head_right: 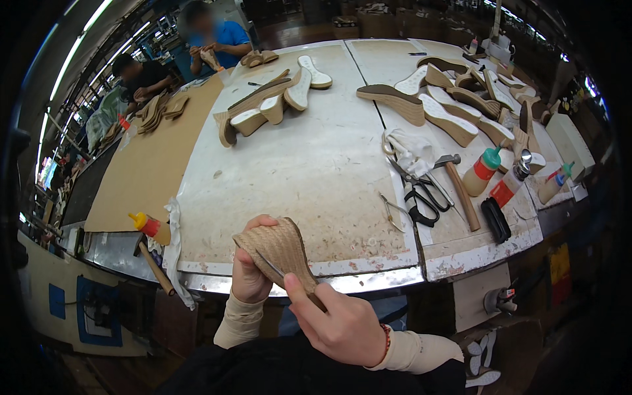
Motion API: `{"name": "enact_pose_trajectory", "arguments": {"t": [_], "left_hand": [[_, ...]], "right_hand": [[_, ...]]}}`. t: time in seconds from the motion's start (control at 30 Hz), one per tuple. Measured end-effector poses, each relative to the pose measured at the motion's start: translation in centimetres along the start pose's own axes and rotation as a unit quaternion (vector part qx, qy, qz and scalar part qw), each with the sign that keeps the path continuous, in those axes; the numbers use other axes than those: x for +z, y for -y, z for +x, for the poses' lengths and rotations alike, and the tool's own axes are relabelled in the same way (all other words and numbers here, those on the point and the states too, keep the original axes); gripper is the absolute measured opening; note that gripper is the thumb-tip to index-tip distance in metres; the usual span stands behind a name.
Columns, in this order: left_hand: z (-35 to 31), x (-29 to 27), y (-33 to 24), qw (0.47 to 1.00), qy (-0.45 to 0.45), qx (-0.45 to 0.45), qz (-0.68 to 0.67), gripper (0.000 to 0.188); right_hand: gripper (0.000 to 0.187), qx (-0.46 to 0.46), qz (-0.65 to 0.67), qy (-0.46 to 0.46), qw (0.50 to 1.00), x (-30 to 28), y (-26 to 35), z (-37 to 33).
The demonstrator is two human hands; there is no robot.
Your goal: The person uses a metal rod and a wooden-handled tool to scrape and shape the sides of stacked wooden shoe heel components. They repeatedly turn the heel, scrape along its edges, and inspect the surface while working at a table with other heel parts and tools.
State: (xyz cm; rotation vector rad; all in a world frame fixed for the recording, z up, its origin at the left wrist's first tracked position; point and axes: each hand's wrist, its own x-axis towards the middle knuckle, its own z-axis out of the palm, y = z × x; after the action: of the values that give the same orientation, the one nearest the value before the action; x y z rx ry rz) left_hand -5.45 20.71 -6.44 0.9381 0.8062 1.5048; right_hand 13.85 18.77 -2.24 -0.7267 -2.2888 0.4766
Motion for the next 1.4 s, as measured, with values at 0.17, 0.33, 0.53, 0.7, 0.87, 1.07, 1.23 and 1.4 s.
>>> {"name": "enact_pose_trajectory", "arguments": {"t": [0.17,0.33,0.53,0.7,0.87,1.07,1.23,1.4], "left_hand": [[1.2,-0.2,1.7,0.999,0.001,0.04,-0.034,0.093],[1.9,-1.9,1.8,0.996,-0.027,0.04,-0.072,0.1],[2.4,-3.3,0.1,0.964,0.1,0.046,-0.241,0.106],[3.8,-2.0,-4.6,0.977,0.191,0.093,0.006,0.108],[6.7,0.8,-3.8,0.699,0.299,0.239,0.604,0.095],[8.9,1.3,2.6,0.546,0.389,0.161,0.724,0.086],[8.0,-1.8,1.1,0.62,0.307,0.228,0.685,0.083],[9.3,-6.4,2.4,0.871,-0.148,0.149,0.445,0.096]], "right_hand": [[0.049,0.014,0.058,-0.078,0.995,2.5,-1.1,0.9],[0.05,0.061,0.132,-0.015,0.989,1.4,-1.4,-0.1],[0.047,0.128,0.192,-0.107,0.967,-0.4,-4.4,-1.5],[0.043,0.249,0.263,-0.156,0.919,0.8,-6.6,-3.0],[0.042,0.3,0.28,-0.173,0.895,0.9,-6.9,-4.2],[0.042,0.318,0.258,-0.142,0.901,1.4,-7.5,-5.1],[0.042,0.337,0.261,-0.127,0.896,1.8,-8.2,-6.6],[0.04,0.359,0.334,-0.108,0.865,2.8,-8.3,-7.4]]}}
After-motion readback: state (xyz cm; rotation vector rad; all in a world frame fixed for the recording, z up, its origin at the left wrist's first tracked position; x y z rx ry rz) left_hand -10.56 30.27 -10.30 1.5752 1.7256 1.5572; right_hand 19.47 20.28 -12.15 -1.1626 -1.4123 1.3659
